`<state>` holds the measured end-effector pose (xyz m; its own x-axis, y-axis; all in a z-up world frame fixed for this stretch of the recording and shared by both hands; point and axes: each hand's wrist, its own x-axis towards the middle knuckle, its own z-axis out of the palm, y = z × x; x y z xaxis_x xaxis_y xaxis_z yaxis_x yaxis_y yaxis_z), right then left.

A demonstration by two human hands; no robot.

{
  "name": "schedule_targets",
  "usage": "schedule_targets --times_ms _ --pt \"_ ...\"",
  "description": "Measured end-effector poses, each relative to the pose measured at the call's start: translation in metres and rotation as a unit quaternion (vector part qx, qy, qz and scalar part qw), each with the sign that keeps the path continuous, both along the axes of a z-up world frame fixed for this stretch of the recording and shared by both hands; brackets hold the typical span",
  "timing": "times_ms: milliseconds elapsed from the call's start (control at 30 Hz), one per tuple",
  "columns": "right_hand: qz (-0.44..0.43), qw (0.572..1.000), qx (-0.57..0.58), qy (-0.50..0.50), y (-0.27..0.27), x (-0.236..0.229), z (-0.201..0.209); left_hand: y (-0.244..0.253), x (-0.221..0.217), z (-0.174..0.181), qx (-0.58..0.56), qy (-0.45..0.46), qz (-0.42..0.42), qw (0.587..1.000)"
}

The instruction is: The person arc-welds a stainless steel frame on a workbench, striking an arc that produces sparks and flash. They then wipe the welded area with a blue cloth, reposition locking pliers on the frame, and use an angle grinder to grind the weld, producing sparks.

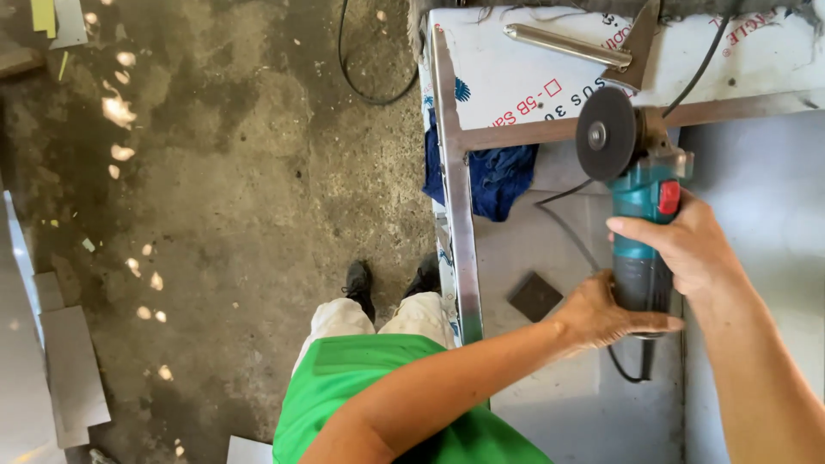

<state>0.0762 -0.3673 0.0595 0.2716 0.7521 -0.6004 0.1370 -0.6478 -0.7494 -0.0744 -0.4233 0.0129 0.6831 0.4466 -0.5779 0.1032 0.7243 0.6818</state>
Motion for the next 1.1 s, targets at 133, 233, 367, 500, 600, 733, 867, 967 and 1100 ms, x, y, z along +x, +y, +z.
schedule_targets --times_ms 133,233,367,500,600,733,867,967,1100 --pt "-0.008 0.996 0.039 0.075 0.008 0.0 0.001 0.016 -0.012 -0.001 0.087 0.015 -0.01 0.996" --pt "-0.002 0.954 0.067 0.292 0.015 -0.006 0.008 0.023 -0.019 0.0 0.041 -0.141 0.003 0.989" --pt "0.02 0.898 0.017 0.44 0.024 -0.017 0.021 0.036 -0.04 -0.002 -0.026 -0.21 -0.087 0.973" --pt "0.263 0.961 0.052 0.065 0.035 -0.021 0.029 0.036 -0.068 -0.008 0.063 -0.084 -0.083 0.991" --pt "0.349 0.896 0.025 -0.272 0.045 -0.032 0.048 0.038 -0.072 -0.006 -0.115 -0.149 0.11 0.976" --pt "0.419 0.817 -0.02 -0.396 0.048 -0.038 0.051 0.044 -0.054 0.017 -0.146 -0.133 0.189 0.962" --pt "0.478 0.75 0.015 -0.457 0.051 -0.038 0.04 0.053 -0.042 0.007 -0.193 -0.168 0.249 0.934" --pt "0.517 0.707 0.026 -0.483 0.057 -0.043 0.037 0.058 -0.043 0.001 -0.216 -0.164 0.273 0.923" --pt "0.548 0.682 0.028 -0.484 0.065 -0.047 0.03 0.059 -0.045 -0.009 -0.236 -0.177 0.293 0.91"
